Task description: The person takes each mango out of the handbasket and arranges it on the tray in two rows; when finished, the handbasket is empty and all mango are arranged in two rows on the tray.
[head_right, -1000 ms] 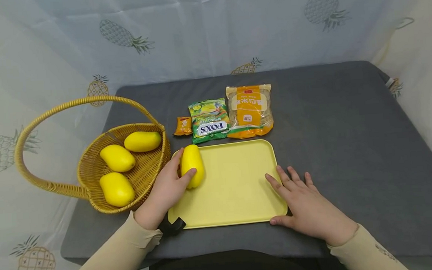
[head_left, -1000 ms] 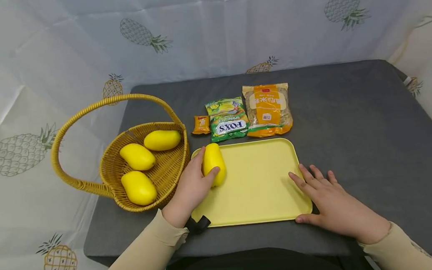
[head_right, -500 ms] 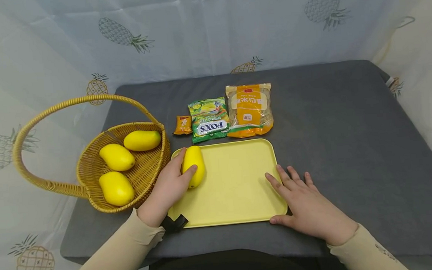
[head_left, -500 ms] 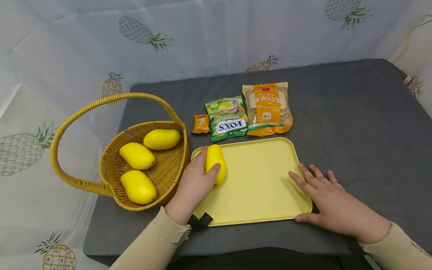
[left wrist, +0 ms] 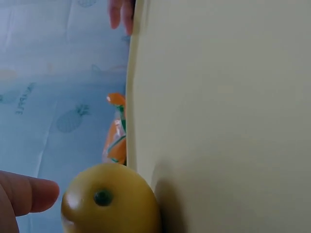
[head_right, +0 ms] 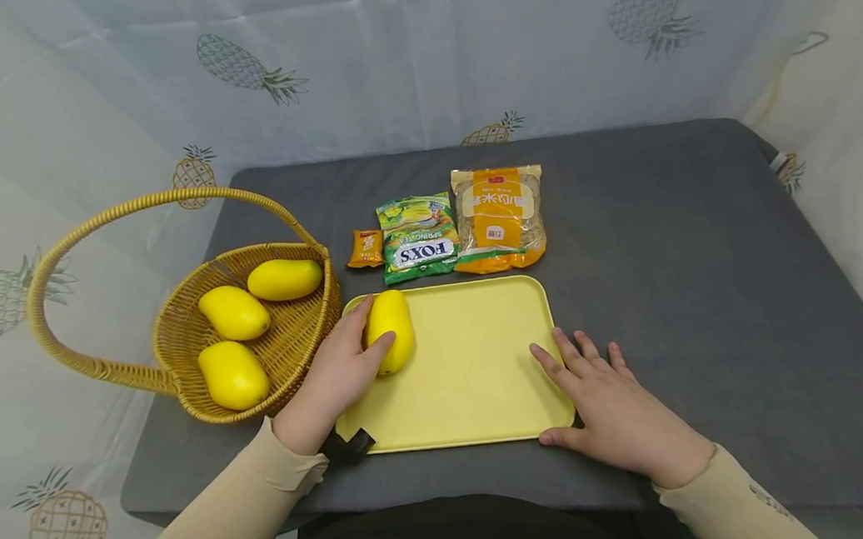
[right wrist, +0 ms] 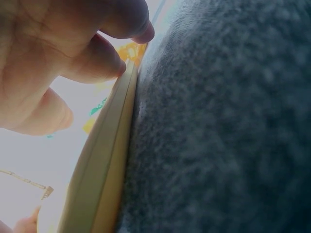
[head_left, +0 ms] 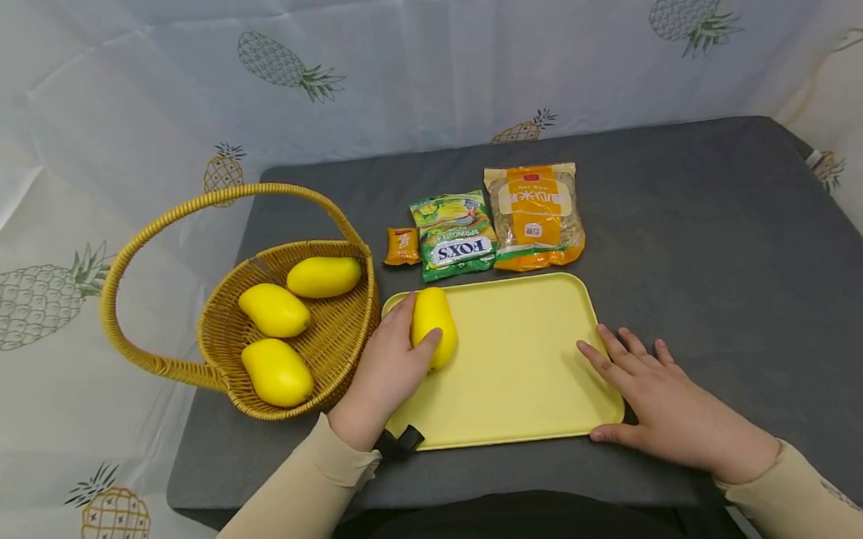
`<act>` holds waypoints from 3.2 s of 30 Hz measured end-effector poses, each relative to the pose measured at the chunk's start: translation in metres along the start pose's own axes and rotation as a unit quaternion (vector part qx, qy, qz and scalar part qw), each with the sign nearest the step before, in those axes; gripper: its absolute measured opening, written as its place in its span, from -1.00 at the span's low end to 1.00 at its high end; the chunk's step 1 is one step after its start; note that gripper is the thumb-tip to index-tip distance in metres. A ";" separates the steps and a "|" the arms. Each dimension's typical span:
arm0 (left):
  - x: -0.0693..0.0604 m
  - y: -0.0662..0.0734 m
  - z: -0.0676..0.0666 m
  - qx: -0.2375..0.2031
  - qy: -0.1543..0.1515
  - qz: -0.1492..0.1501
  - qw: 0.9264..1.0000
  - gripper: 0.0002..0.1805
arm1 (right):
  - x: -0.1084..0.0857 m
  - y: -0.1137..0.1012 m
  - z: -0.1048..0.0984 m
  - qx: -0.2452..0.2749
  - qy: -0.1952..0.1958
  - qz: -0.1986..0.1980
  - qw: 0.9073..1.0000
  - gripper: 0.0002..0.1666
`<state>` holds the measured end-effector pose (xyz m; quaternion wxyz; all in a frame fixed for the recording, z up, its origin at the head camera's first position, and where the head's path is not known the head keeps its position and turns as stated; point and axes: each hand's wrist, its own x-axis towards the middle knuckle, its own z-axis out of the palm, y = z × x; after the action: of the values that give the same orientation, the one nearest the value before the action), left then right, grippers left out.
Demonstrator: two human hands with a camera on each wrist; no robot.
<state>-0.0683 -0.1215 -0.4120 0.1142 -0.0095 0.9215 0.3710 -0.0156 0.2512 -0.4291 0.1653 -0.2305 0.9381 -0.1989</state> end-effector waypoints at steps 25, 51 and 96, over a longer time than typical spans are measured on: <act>-0.036 0.002 -0.119 -0.123 0.133 0.088 0.980 -0.14 | 0.002 0.002 0.001 0.004 -0.005 -0.005 1.000 0.36; 0.015 -0.072 -0.171 0.049 0.075 -0.171 0.981 0.06 | 0.002 0.007 0.004 0.006 -0.002 -0.013 1.000 0.39; 0.002 -0.068 -0.158 0.013 0.114 -0.094 0.989 -0.13 | 0.005 0.006 0.003 0.005 -0.007 -0.009 1.000 0.41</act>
<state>-0.0955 -0.2790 -0.3491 0.0424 -0.1366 0.9283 0.3431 -0.0208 0.2521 -0.4356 0.1710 -0.2394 0.9339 -0.2032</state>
